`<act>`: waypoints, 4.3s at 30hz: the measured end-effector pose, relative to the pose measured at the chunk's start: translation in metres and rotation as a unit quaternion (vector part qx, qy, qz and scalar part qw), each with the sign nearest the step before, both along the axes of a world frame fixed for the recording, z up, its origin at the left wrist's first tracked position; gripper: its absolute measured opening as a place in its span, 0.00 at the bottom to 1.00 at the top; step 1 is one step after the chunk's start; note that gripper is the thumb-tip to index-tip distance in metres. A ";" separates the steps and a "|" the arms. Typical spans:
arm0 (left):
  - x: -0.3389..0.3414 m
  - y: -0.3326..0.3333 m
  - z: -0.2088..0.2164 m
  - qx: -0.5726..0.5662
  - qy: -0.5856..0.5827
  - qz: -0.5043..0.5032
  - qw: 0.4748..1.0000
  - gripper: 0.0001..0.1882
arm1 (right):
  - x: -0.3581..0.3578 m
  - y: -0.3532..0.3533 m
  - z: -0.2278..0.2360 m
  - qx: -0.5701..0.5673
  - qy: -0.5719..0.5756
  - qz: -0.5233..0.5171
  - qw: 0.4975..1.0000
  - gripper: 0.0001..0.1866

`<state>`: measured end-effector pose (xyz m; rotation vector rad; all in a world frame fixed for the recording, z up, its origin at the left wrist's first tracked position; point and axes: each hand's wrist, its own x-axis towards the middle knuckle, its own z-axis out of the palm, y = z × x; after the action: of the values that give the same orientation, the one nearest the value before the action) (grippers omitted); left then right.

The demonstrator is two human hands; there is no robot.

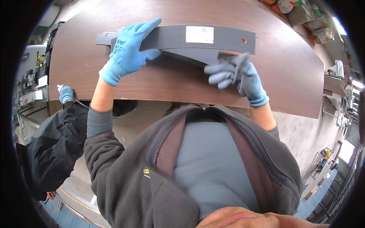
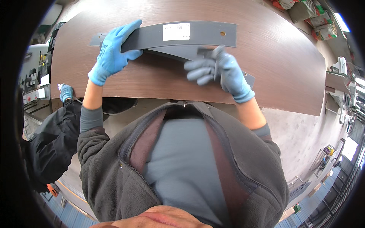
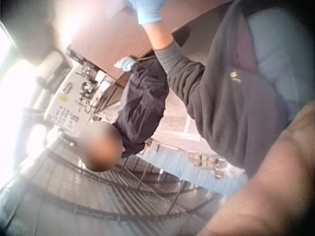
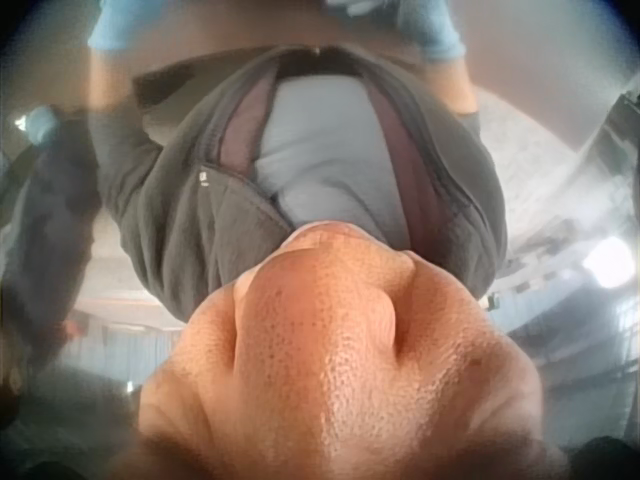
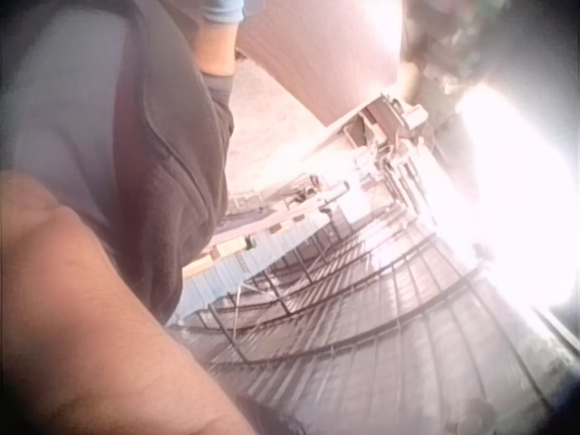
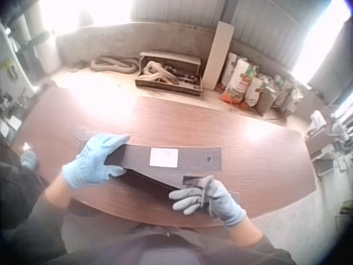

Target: The person picks up several long, curved metal strips from a workbench, stacks them, and carries them to a nearby rack. They repeat this process multiple times, handling the parts with gloved hands and placing them in an organized stack.

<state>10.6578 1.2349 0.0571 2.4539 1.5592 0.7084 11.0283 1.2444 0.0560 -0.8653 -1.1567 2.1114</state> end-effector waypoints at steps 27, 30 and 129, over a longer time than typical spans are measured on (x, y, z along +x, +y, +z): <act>0.053 -0.110 -0.099 -0.335 -0.798 0.266 0.424 0.41 | -0.132 0.150 -0.082 0.211 -0.256 0.435 0.837 0.27; 0.084 -0.102 -0.114 -0.338 -0.853 0.177 0.354 0.40 | -0.136 0.134 -0.061 0.133 -0.318 0.416 0.842 0.32; 0.057 -0.122 -0.107 -0.042 0.135 0.197 0.970 0.69 | -0.144 0.034 -0.114 0.643 -0.394 0.174 0.633 0.59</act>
<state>10.7146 1.1129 -0.0502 2.2765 2.1660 0.3523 10.8842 1.2787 -0.0577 -0.7654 -2.8437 0.4308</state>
